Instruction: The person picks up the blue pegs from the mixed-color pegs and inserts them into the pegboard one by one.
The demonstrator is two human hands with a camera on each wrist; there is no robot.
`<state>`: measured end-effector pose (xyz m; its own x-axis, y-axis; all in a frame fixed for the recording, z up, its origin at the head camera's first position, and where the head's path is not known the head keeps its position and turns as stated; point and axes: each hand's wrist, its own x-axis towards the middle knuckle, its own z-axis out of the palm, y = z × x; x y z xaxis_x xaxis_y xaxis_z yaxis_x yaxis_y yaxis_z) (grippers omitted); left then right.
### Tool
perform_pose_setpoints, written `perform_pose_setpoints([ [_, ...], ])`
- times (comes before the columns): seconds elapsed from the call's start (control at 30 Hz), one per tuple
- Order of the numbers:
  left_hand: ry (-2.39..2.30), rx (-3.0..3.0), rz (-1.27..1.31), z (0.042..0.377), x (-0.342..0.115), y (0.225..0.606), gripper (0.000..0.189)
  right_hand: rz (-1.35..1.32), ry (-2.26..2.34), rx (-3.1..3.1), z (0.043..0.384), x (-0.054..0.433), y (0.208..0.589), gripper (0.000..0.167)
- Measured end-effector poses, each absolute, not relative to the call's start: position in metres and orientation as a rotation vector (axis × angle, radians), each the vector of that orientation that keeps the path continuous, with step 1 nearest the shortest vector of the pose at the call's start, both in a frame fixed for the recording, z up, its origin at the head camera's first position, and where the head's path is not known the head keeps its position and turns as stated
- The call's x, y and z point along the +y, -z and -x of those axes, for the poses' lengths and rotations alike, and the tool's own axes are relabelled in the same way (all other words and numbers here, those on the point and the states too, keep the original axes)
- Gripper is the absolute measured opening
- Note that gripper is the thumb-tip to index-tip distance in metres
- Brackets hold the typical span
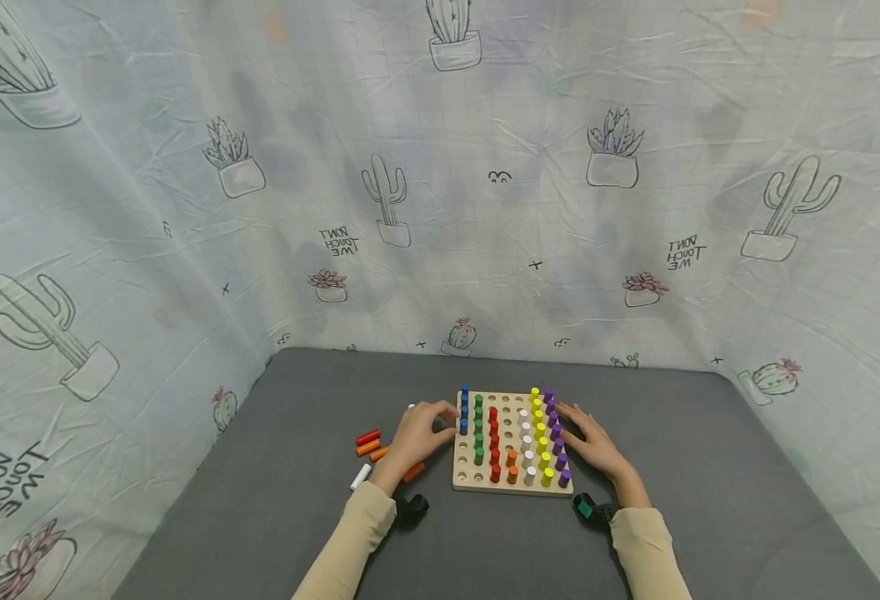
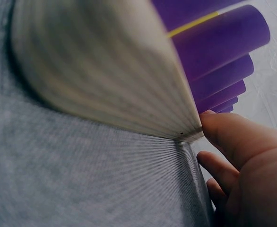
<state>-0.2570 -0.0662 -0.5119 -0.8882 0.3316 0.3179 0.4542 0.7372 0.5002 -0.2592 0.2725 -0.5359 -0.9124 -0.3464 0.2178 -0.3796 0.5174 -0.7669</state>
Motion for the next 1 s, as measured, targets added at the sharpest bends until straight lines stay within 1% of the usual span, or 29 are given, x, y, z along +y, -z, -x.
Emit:
perform_pose_setpoints([
  [0.1,0.856,-2.735,0.619,0.255,-0.069,0.511,0.021,-0.649,-1.362,-2.709,0.267,0.278,0.547,0.049],
  [0.2,0.838,-2.728,0.625,0.253,-0.071,0.51,0.021,-0.666,-1.369,-2.708,0.27,0.281,0.551,0.05],
  [0.4,0.783,-2.729,0.621,0.25,-0.077,0.509,0.022,-0.677,-1.394,-2.695,0.271,0.283,0.552,0.053],
  [0.73,0.746,-2.717,0.613,0.247,-0.089,0.512,0.022,-0.676,-1.341,-2.71,0.27,0.282,0.552,0.05],
  [1.0,0.779,-2.722,0.613,0.242,-0.1,0.511,0.022,-0.66,-1.351,-2.718,0.27,0.281,0.552,0.051],
])
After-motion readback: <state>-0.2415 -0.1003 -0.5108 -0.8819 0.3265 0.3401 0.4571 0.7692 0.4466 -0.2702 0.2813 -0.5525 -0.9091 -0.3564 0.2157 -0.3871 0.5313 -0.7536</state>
